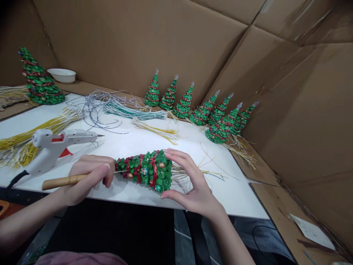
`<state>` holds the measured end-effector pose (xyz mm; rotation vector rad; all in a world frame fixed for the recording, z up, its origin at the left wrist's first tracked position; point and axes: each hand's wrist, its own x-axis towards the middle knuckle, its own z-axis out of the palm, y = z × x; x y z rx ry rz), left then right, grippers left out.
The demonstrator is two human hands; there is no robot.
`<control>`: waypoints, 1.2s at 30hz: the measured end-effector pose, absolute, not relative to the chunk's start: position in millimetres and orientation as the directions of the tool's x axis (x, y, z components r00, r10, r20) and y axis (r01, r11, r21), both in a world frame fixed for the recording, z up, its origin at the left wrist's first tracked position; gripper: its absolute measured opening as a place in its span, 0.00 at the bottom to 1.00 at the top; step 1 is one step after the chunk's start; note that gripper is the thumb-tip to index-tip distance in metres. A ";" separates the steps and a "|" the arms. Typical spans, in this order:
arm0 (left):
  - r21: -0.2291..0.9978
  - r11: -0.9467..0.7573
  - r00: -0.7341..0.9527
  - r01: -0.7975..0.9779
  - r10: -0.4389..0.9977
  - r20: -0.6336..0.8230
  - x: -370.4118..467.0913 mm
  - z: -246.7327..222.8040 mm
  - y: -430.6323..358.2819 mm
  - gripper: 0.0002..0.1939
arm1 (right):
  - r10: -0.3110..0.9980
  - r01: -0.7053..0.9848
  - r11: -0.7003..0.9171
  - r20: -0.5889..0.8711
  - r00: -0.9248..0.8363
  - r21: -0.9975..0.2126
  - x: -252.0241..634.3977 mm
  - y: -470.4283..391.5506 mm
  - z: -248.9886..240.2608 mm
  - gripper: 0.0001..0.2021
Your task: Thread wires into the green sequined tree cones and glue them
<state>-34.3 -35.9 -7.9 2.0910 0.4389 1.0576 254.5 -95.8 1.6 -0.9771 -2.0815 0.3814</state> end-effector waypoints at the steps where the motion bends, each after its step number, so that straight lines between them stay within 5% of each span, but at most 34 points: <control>1: 0.741 -0.671 0.599 -0.028 0.582 0.550 -34.3 -7.8 -35.9 0.24 | 0.750 0.511 0.659 0.534 -0.391 -0.551 254.5 -96.0 1.3 0.40; 17: 0.750 -0.661 0.630 0.003 0.584 0.512 -34.6 -4.4 -36.6 0.23 | 0.722 0.535 0.682 0.573 -0.388 -0.499 253.2 -97.0 -2.6 0.42; 27: 0.773 -0.632 0.670 0.064 0.601 0.436 -33.5 -3.5 -35.7 0.25 | 0.828 0.663 0.541 0.465 -0.314 -0.517 249.4 -88.8 6.3 0.38; 36: 0.751 -0.657 0.702 -0.067 0.504 0.503 -34.0 0.7 -36.0 0.24 | 0.776 0.575 0.625 0.496 -0.388 -0.528 251.3 -94.0 6.5 0.40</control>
